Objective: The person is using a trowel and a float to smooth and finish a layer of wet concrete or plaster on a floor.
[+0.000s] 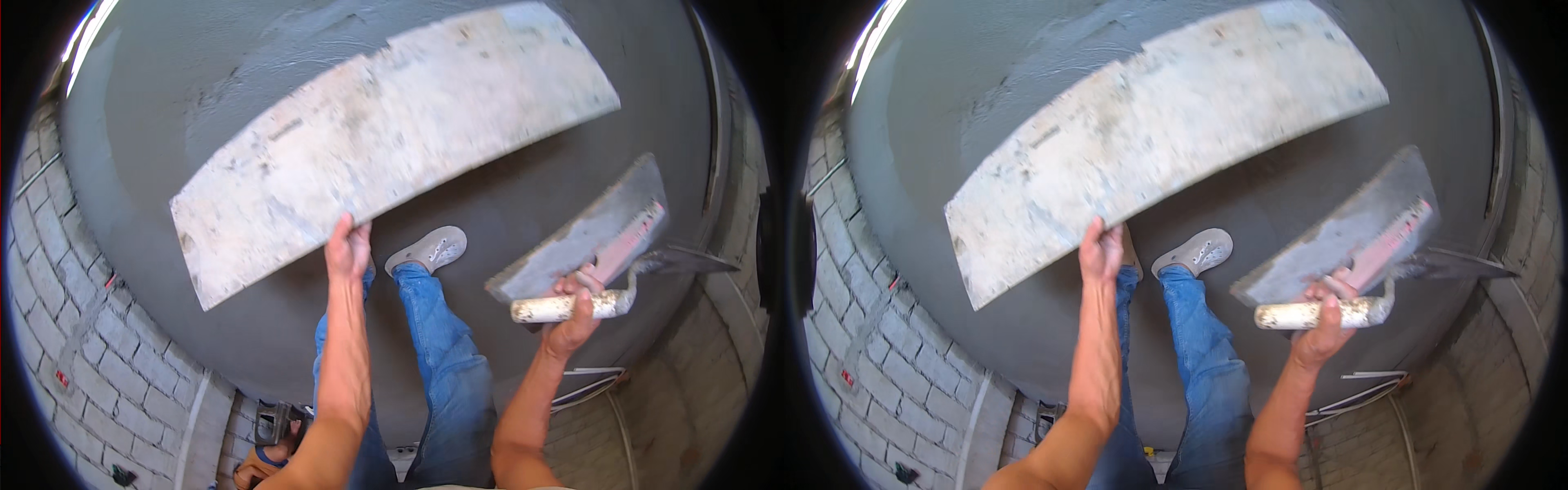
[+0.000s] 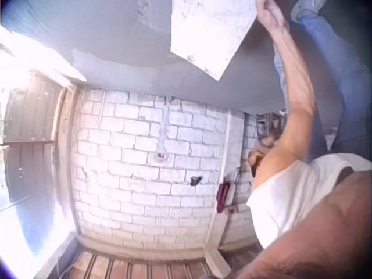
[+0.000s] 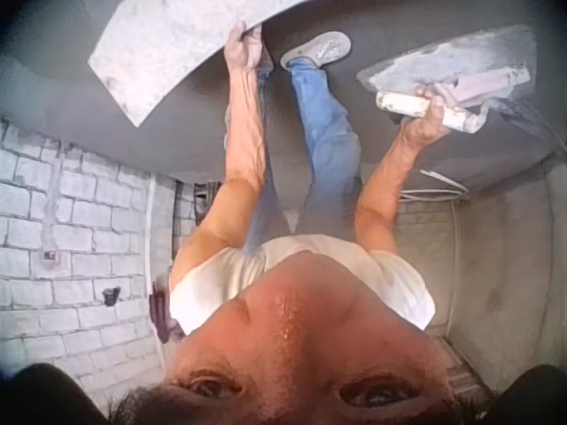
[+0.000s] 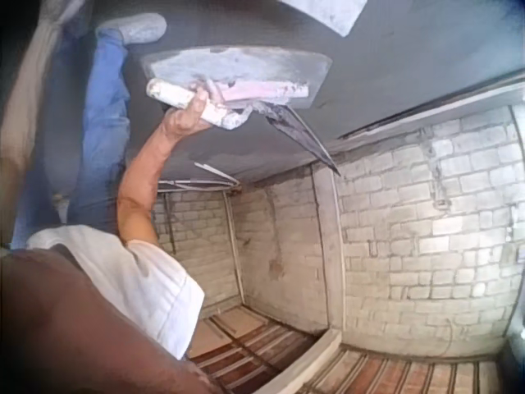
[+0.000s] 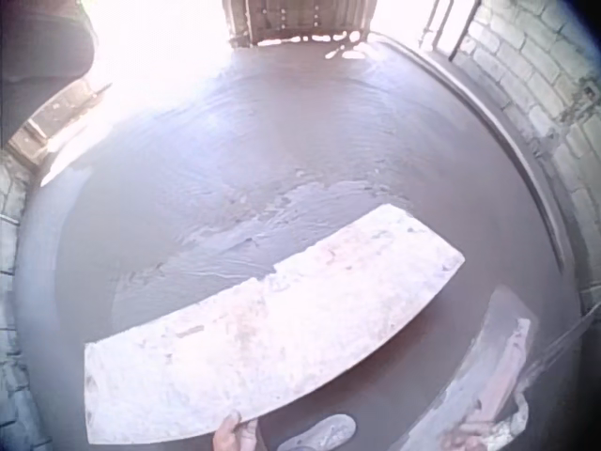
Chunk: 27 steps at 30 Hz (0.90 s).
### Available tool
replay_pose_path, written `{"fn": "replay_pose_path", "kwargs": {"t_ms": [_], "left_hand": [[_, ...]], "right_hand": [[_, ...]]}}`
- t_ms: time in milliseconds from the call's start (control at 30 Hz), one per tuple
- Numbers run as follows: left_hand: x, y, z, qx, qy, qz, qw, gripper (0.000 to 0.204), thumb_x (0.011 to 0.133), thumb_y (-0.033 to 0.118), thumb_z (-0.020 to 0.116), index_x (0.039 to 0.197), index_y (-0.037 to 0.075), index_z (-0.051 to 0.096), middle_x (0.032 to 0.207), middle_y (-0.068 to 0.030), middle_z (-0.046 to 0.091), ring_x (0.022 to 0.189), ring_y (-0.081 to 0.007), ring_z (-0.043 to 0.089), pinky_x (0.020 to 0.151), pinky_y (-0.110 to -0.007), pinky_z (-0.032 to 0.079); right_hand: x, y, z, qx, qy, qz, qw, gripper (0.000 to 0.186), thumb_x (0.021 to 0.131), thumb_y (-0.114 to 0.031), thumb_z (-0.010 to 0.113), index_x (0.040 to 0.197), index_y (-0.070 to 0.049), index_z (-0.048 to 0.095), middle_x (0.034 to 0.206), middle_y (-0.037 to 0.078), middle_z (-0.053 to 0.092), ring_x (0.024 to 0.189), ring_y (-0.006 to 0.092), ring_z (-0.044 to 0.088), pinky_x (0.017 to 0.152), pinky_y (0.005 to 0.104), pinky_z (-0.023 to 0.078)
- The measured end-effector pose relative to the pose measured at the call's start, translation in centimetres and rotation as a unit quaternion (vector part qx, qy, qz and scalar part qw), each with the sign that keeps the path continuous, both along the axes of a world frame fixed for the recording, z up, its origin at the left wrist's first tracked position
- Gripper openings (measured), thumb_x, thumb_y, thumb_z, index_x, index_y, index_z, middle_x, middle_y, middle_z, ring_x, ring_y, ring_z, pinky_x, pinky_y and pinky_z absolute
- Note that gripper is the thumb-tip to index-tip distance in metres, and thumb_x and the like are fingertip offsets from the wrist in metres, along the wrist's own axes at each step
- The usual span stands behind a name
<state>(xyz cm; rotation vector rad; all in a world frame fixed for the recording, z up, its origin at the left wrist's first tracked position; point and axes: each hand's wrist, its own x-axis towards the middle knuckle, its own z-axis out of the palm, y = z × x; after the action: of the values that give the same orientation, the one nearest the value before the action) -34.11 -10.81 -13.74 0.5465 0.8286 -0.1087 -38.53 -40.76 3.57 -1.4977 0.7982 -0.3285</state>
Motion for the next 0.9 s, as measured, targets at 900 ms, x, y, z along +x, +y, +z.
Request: {"fn": "replay_pose_path", "kwargs": {"t_ms": [900], "left_hand": [[-11.9,0.5,1.1,-0.033,0.132,-0.002,0.991,0.032,0.083,0.006,0.062,0.114,0.004,0.055,0.112,-0.0081,0.063,0.104,-0.021,0.06,0.091,-0.035,0.05]], "right_hand": [[1.2,-3.6,5.7,-0.022,0.016,0.148,0.989,0.028,0.083,-0.016,0.053,0.104,0.002,0.056,0.112,0.014,0.05,0.08,0.0147,0.044,0.073,0.0327,0.041]]}}
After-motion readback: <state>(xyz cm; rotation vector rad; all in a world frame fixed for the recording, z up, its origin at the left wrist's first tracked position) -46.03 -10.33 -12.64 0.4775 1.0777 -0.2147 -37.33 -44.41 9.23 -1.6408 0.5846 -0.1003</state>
